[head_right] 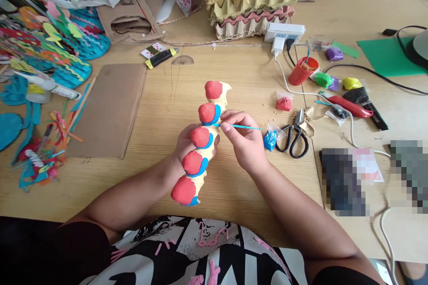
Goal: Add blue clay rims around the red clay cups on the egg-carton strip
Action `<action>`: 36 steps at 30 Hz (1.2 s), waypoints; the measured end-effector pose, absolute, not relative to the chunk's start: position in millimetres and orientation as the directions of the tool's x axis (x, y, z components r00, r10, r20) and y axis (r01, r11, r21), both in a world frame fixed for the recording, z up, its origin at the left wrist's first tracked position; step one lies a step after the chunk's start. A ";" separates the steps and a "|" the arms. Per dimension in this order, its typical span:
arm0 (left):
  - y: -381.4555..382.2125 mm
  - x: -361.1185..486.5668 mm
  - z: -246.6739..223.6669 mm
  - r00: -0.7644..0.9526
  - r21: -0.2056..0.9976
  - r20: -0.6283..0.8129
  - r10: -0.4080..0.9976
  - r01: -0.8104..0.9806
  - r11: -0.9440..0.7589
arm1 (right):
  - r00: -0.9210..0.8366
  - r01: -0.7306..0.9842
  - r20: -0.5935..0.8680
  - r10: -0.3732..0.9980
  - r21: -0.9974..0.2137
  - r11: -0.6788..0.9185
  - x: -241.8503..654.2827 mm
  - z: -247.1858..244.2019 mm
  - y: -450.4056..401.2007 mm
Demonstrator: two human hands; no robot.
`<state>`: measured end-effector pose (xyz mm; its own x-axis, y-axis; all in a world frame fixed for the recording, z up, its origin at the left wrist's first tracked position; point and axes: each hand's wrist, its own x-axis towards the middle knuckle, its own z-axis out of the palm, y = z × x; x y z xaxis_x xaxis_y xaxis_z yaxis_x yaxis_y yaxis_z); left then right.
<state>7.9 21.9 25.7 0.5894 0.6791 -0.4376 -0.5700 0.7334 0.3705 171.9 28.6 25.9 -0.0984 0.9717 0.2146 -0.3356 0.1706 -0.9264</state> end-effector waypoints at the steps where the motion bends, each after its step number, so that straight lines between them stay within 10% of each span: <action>1: 21.7 8.5 26.8 0.600 0.357 -0.433 0.672 -0.571 0.739 | -0.117 -0.349 0.190 0.975 -0.927 0.139 170.4 24.9 27.2; 16: 12.2 22.2 36.4 0.453 0.570 -0.370 0.811 -0.579 0.583 | -0.146 -0.428 0.113 0.983 -0.903 0.041 178.6 24.1 41.6; 36: 19.9 23.1 37.4 0.413 0.518 -0.244 0.878 -0.710 0.478 | -0.381 -0.465 0.148 0.913 -0.884 -0.051 186.5 19.4 50.9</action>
